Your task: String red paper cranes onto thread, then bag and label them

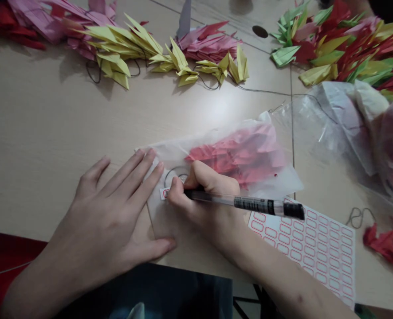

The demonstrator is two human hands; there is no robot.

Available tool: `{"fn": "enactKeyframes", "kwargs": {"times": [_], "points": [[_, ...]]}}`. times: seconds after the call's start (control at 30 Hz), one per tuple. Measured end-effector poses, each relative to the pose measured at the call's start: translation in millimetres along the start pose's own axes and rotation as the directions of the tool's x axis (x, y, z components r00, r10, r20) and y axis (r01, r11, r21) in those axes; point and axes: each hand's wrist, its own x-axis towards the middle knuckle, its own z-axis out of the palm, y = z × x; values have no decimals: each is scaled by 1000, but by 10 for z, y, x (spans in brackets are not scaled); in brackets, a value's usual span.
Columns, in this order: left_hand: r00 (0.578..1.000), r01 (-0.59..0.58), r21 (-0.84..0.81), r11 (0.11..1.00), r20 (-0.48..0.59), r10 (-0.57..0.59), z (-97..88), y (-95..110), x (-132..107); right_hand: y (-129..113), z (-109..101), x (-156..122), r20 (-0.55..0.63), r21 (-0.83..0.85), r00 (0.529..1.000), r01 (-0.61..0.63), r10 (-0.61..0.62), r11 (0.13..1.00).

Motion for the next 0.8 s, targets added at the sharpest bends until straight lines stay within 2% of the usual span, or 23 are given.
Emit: {"fn": "enactKeyframes", "kwargs": {"times": [0.27,0.57,0.8], "points": [[1000,0,8,1000,-1,0,3,-6,-4,3,-9,-8,-19,34,1000,2,-1,999],[1000,2,-10,1000,10,-2,11,-13,-8,-4,-10,-7,-21,-38,1000,2,-3,999],[1000,-5,-14,1000,-6,5,14,-15,-12,8,-14,-16,-60,2,998,4,-4,1000]]}}
